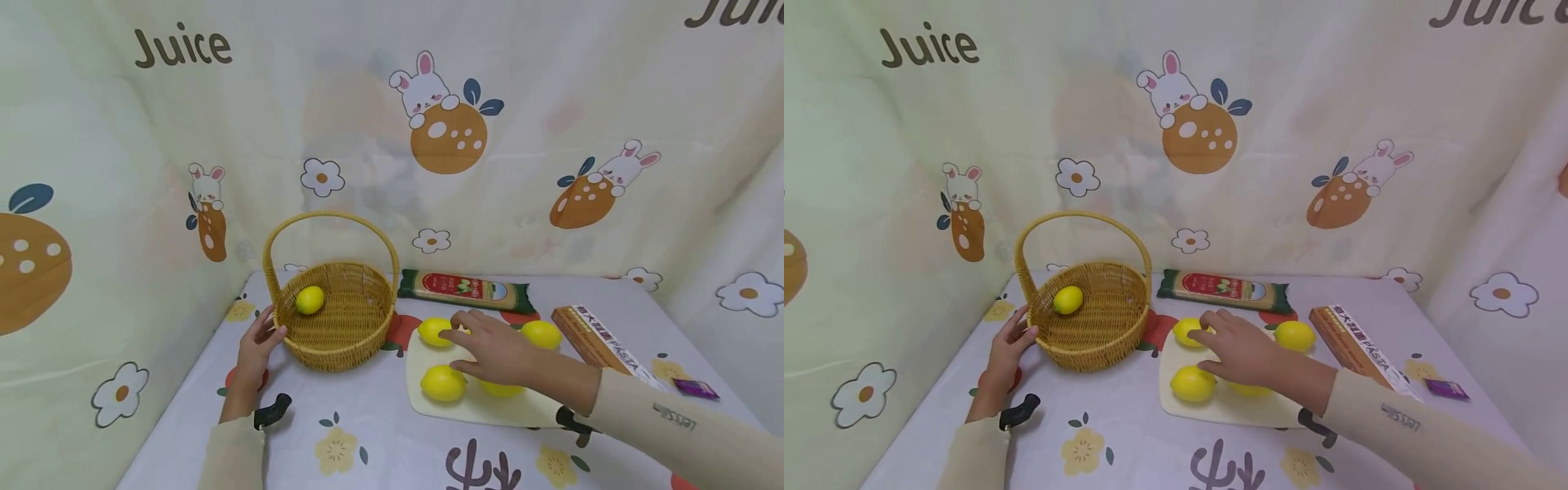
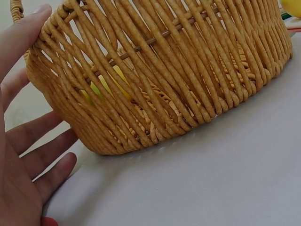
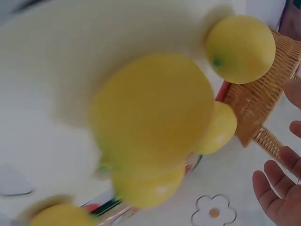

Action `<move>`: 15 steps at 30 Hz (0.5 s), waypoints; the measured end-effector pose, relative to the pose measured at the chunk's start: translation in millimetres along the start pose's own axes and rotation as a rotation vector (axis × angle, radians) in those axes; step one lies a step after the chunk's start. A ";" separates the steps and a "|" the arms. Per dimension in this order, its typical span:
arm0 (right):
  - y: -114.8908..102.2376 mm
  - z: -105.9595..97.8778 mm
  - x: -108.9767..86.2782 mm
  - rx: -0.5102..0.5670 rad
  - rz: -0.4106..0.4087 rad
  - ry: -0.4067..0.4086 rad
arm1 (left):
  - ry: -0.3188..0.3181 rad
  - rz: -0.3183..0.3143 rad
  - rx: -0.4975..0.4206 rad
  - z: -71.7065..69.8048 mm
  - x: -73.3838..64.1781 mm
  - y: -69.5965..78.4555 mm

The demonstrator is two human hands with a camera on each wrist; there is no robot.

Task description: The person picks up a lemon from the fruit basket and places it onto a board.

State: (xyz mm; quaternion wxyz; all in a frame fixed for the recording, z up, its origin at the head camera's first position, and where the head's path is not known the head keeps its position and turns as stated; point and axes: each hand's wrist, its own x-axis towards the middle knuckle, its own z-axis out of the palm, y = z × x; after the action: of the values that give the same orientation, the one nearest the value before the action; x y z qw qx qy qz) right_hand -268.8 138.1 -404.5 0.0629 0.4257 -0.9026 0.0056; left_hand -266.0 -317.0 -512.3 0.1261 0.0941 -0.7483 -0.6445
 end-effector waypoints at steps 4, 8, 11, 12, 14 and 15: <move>-8.0 2.5 24.0 0.002 -0.059 0.004 | 0.002 -0.010 0.005 0.1 -0.9 -1.1; -17.0 3.6 49.0 -0.008 -0.154 0.063 | 0.006 -0.019 -0.005 0.7 -2.1 -2.6; -23.6 2.6 68.1 -0.016 -0.199 0.097 | 0.004 -0.016 -0.006 1.4 -1.2 -3.0; -25.7 2.6 74.4 -0.019 -0.209 0.102 | 0.005 -0.012 -0.007 1.5 -0.6 -3.1; -30.0 2.8 86.7 -0.034 -0.224 0.108 | 0.012 0.004 -0.004 1.6 0.2 -2.7; -32.0 3.2 92.4 -0.038 -0.238 0.110 | 0.016 0.024 -0.014 1.3 0.6 -2.8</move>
State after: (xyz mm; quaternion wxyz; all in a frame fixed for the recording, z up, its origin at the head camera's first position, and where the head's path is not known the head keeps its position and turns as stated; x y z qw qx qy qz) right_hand -302.7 46.5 -398.1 0.1208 0.5277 -0.8408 0.0042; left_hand -267.0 -316.3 -515.2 0.1404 0.0895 -0.7439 -0.6472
